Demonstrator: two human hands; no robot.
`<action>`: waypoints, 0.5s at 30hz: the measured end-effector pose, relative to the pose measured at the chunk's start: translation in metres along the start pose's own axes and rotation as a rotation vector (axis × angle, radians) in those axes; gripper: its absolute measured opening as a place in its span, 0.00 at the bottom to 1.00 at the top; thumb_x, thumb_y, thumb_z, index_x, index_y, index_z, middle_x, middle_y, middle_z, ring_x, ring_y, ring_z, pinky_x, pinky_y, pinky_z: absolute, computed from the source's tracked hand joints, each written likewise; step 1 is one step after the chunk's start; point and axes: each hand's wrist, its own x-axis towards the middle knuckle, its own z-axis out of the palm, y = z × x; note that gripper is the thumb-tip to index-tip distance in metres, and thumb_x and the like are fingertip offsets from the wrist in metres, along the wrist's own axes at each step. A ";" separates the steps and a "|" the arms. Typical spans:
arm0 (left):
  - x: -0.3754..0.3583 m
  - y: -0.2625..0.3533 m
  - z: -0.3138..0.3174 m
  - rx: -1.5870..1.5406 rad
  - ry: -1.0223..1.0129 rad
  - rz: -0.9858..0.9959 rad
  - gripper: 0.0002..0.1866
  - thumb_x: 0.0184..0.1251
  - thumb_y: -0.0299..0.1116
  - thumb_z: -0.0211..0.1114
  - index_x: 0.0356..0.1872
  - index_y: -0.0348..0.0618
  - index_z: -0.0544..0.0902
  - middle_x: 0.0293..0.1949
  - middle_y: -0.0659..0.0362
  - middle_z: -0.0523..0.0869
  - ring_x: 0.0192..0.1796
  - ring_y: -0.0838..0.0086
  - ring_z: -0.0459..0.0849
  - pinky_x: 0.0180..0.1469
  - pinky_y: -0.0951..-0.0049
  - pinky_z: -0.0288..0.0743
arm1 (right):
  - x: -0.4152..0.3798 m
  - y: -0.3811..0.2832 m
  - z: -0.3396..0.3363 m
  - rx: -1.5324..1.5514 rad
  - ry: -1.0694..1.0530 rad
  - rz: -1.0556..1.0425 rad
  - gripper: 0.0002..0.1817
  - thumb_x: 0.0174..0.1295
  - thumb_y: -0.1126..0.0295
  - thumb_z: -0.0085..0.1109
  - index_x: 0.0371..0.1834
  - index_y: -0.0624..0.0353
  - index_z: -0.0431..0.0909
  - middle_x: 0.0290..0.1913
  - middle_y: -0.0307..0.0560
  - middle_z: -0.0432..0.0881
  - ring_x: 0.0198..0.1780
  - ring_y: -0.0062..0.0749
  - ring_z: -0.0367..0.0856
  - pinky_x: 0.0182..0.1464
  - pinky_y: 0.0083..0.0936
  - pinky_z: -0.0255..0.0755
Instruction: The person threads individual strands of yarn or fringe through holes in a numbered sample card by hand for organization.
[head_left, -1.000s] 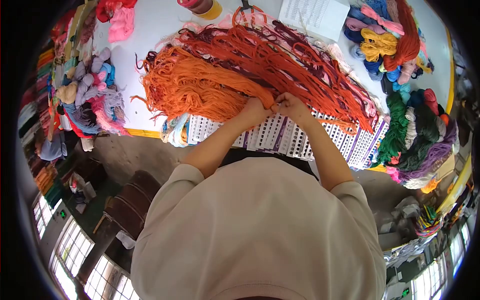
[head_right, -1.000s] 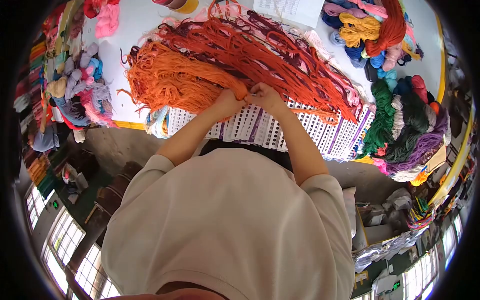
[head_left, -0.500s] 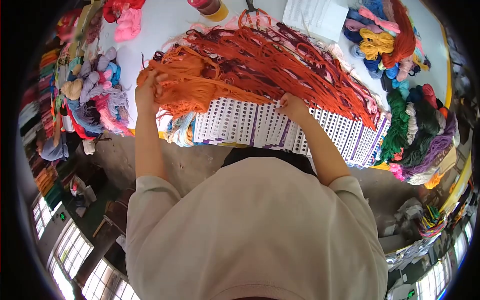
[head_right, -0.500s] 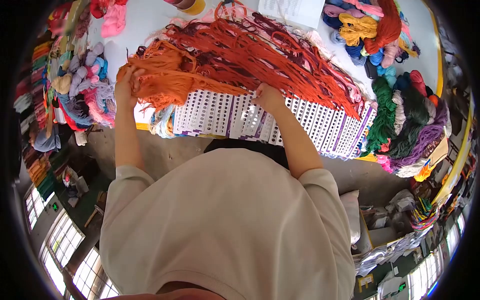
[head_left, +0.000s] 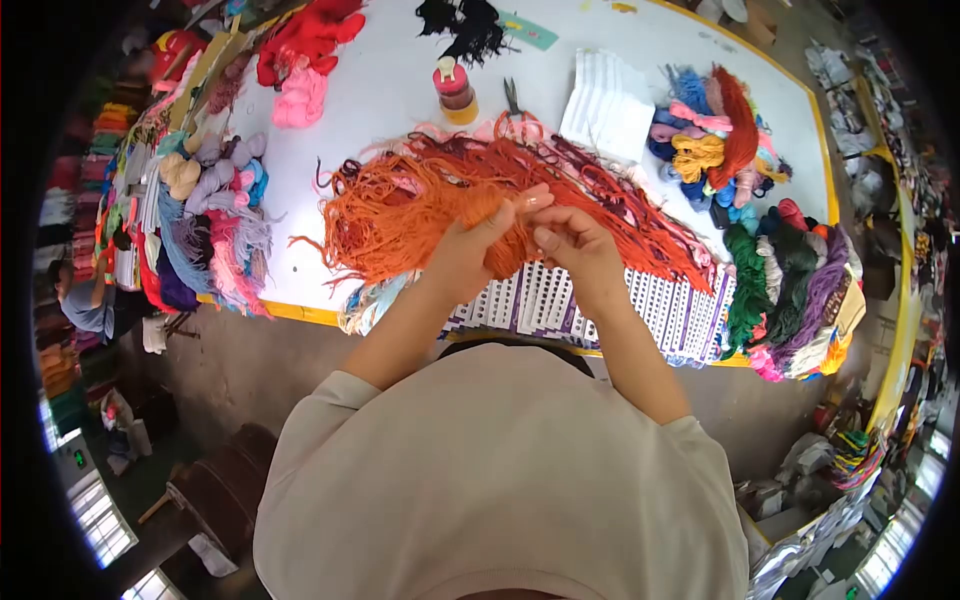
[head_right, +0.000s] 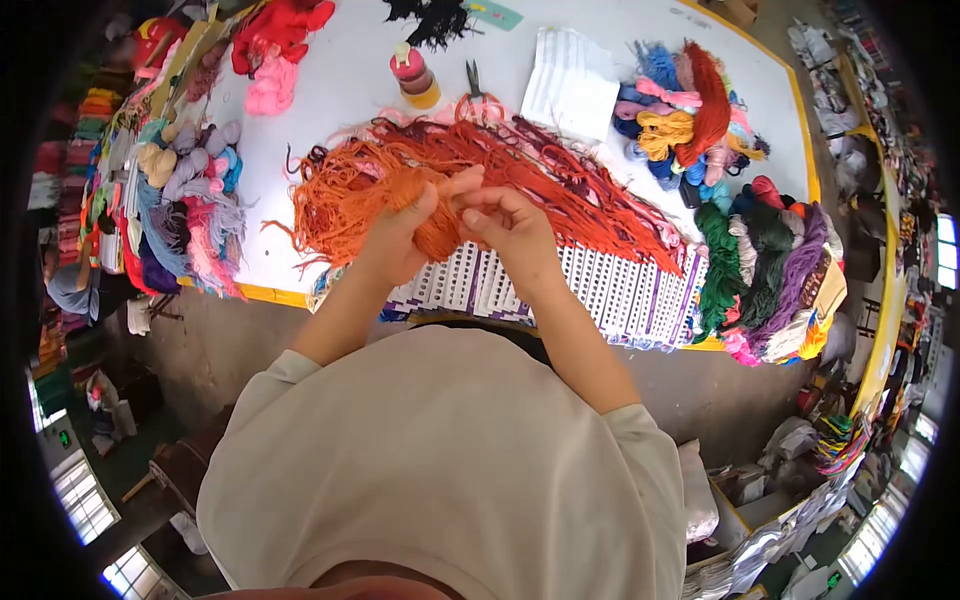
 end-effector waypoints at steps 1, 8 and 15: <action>-0.003 0.002 0.006 0.057 -0.044 -0.011 0.25 0.76 0.44 0.50 0.63 0.32 0.71 0.65 0.51 0.71 0.65 0.68 0.71 0.63 0.65 0.70 | -0.003 0.000 0.003 -0.005 0.003 -0.020 0.11 0.62 0.75 0.62 0.47 0.60 0.78 0.37 0.38 0.81 0.36 0.17 0.77 0.40 0.17 0.70; -0.014 0.008 0.018 0.163 -0.136 -0.004 0.28 0.77 0.45 0.47 0.67 0.33 0.67 0.66 0.52 0.70 0.66 0.67 0.70 0.68 0.64 0.64 | -0.026 -0.011 0.019 0.090 0.092 -0.087 0.05 0.64 0.73 0.60 0.40 0.59 0.81 0.33 0.36 0.81 0.36 0.17 0.77 0.41 0.17 0.70; -0.018 0.004 0.024 0.431 -0.189 0.082 0.27 0.76 0.44 0.50 0.66 0.32 0.67 0.66 0.51 0.70 0.65 0.67 0.71 0.66 0.63 0.65 | -0.028 -0.003 0.021 -0.086 0.134 -0.198 0.05 0.65 0.72 0.58 0.41 0.60 0.79 0.36 0.37 0.82 0.35 0.17 0.78 0.38 0.13 0.68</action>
